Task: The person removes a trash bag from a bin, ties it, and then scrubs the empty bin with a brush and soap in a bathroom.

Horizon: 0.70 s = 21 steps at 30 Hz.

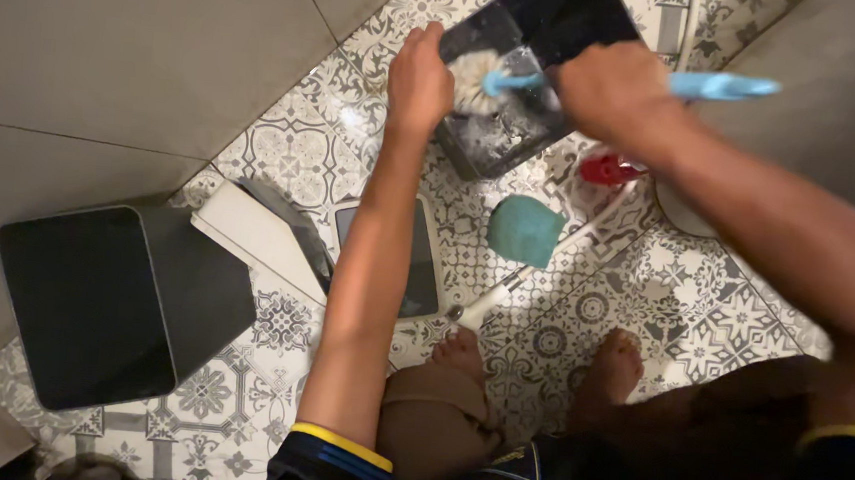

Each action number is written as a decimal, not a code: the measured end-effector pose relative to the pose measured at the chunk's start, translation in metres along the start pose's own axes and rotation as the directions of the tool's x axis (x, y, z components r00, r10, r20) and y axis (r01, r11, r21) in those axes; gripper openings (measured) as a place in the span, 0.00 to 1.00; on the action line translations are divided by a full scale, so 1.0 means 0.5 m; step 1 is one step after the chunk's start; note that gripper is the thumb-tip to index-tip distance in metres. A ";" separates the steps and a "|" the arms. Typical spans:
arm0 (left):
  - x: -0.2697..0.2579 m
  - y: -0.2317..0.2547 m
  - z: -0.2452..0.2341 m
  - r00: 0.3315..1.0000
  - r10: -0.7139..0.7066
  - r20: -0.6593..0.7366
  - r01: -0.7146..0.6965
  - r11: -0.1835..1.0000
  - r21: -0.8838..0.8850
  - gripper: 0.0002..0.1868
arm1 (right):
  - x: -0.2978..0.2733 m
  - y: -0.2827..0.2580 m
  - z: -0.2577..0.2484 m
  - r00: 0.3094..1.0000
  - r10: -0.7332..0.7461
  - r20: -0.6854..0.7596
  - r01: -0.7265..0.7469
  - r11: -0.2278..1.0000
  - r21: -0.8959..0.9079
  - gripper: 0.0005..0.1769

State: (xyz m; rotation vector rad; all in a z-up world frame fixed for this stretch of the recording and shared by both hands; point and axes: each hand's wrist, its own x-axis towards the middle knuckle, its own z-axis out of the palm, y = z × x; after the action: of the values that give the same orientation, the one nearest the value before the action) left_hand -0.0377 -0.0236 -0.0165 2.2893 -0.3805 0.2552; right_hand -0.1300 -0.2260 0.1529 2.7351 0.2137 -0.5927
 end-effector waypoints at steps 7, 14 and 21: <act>0.000 0.004 0.005 0.999 0.015 0.048 -0.013 0.999 -0.053 0.23 | -0.102 0.148 -0.042 0.936 0.211 -0.280 -0.202 0.977 0.061 0.18; -0.008 -0.023 0.041 1.000 0.004 -0.027 -0.006 0.997 -0.077 0.22 | -0.127 0.112 -0.036 0.880 0.215 -0.423 -0.206 0.976 0.067 0.17; -0.017 0.005 0.037 0.997 -0.081 0.008 0.081 0.995 -0.055 0.20 | -0.132 0.098 -0.053 0.864 0.125 -0.488 -0.160 0.987 -0.030 0.14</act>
State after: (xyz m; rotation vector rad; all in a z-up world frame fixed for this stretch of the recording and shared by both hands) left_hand -0.0454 -0.0373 -0.0295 2.2456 -0.2930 0.1952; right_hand -0.1690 -0.2670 0.2179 2.7496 0.1415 0.1536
